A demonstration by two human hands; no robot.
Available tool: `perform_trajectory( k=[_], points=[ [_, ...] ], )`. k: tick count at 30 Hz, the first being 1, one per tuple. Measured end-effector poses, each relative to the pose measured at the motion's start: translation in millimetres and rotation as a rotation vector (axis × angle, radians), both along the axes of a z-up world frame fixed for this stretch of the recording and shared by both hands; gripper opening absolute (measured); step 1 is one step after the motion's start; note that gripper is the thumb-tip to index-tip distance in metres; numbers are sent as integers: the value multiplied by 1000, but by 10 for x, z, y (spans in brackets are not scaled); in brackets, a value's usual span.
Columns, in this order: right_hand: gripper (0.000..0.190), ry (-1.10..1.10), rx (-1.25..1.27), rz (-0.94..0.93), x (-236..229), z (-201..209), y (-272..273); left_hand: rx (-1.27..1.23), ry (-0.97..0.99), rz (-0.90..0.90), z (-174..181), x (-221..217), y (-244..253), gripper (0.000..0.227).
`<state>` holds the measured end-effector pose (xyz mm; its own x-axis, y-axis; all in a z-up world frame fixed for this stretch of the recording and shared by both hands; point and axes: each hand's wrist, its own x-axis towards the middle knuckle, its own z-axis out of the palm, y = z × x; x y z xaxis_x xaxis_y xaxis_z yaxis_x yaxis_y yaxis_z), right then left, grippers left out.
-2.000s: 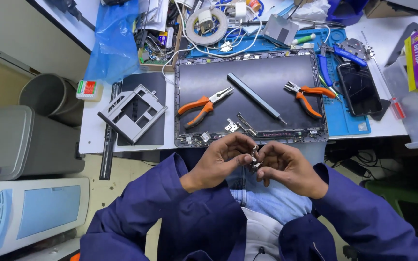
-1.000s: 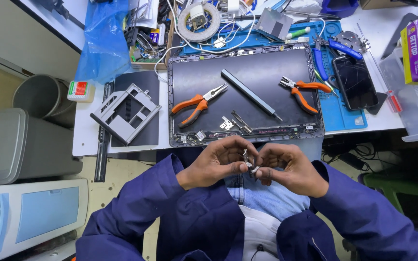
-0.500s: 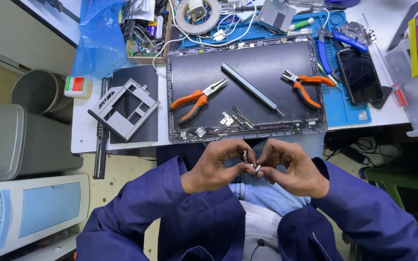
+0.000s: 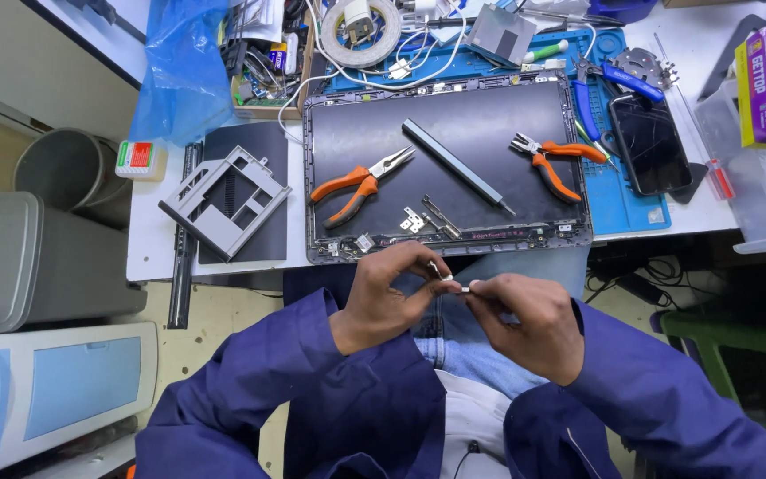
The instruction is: The person is seated and works on small metal components, likely laptop hinges, using two pairs of pliers. They grip and bend the parts, occasionally switching between tools to manipulate the metal pieces over their lap.
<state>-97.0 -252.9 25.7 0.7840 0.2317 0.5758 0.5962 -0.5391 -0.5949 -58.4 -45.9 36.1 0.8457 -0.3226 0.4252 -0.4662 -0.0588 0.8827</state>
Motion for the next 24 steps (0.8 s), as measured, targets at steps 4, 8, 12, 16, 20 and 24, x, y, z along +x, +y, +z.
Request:
perform_trajectory(
  k=[4,8,12,16,20,24],
  points=[
    [16,224,121,36,148,43,-35,-77,49,-4,-28,33,18,14],
    [11,325,274,140,153,22,4,-83,113,-49,-14,65,29,22],
    [13,131,163,58,145,15,-34,-15,166,-75,44,100,80,33],
    [18,-468,-218,30,201,48,-104,-16,383,-251,-46,68,88,23],
    [25,-715,-410,5,305,128,-48,-142,594,-366,-21,71,61,25],
    [18,-700,-486,29,356,4,-57,36,527,-233,-13,119,65,33]
  ],
)
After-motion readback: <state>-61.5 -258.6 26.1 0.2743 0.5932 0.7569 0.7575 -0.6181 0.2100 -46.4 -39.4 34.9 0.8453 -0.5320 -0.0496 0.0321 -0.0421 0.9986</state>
